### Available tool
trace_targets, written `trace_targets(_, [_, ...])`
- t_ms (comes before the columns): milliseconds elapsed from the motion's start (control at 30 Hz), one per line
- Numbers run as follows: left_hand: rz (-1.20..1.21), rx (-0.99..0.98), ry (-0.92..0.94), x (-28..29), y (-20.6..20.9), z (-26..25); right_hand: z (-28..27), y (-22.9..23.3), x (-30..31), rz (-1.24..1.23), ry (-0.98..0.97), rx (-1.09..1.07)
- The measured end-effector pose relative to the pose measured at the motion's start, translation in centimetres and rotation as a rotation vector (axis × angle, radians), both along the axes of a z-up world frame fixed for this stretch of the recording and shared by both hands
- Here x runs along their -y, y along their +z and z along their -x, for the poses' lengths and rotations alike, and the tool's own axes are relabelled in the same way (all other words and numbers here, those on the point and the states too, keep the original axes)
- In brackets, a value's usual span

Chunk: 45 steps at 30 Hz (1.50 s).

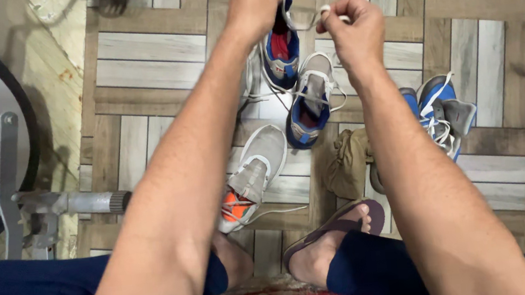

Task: The person removes laces from several pairs of shoes on the floor, then re-laces one white and blue sneaker by threading the laces through the eyelets and tying a knot.

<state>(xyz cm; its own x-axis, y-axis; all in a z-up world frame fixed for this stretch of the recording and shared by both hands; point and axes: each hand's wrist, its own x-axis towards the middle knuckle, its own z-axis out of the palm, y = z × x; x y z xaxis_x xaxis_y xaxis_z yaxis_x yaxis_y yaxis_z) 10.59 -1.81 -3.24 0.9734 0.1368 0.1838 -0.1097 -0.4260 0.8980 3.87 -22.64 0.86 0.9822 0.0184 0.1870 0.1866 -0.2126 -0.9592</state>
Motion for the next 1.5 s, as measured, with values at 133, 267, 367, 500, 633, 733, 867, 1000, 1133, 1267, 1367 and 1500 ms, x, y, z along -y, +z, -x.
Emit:
trace_targets(133, [0.062, -0.063, -0.089, 0.2, -1.8, 3.8, 0.7, -2.2, 1.2, 0.079, 0.087, -0.064])
trace_targets(267, [-0.184, -0.253, 0.118, -0.2, -2.1, 7.0, 2.6, -3.1, 2.8, 0.613, -0.009, -0.045])
trace_targets(367, [-0.106, -0.324, 0.257, 0.2, -3.3, 9.4, 5.0, -4.0, 3.3, 0.645, -0.007, -0.12])
trace_targets(500, [0.497, -0.366, 0.206, 3.9, -5.9, 13.9, 7.8, -6.0, 3.3, 0.634, 0.063, -0.165])
trace_targets(633, [0.946, -0.642, 0.182, 8.9, -7.5, 18.6, 8.4, -8.2, 3.8, 0.333, -0.152, -0.261])
trace_targets(733, [0.856, -0.643, 0.212, 11.6, -8.8, 19.3, 9.3, -9.0, 4.8, 0.322, -0.202, -0.242])
trace_targets(867, [1.059, -0.666, 0.357, 13.3, -11.5, 17.8, 10.9, -8.6, 4.7, 0.596, 0.0, 0.129])
trace_targets(1000, [1.404, -0.726, 0.387, 13.1, -13.3, 17.8, 10.6, -8.6, 3.9, 0.647, 0.13, -0.014])
trace_targets(1133, [1.28, -0.678, 0.457, 11.4, -10.7, 19.1, 9.1, -9.1, 4.8, 0.33, 0.312, -0.413])
trace_targets(1267, [0.624, -0.327, 0.534, 9.7, -5.4, 20.4, 8.8, -8.8, 7.6, 0.209, 0.924, -0.809])
trace_targets(1367, [0.03, 0.069, 0.116, 7.9, -2.4, 21.0, 9.5, -8.1, 7.8, 0.713, 0.92, -0.935])
trace_targets(1500, [-0.494, 0.04, -0.324, 6.9, -1.4, 21.5, 9.3, -6.0, 7.9, 0.681, 0.351, -0.768])
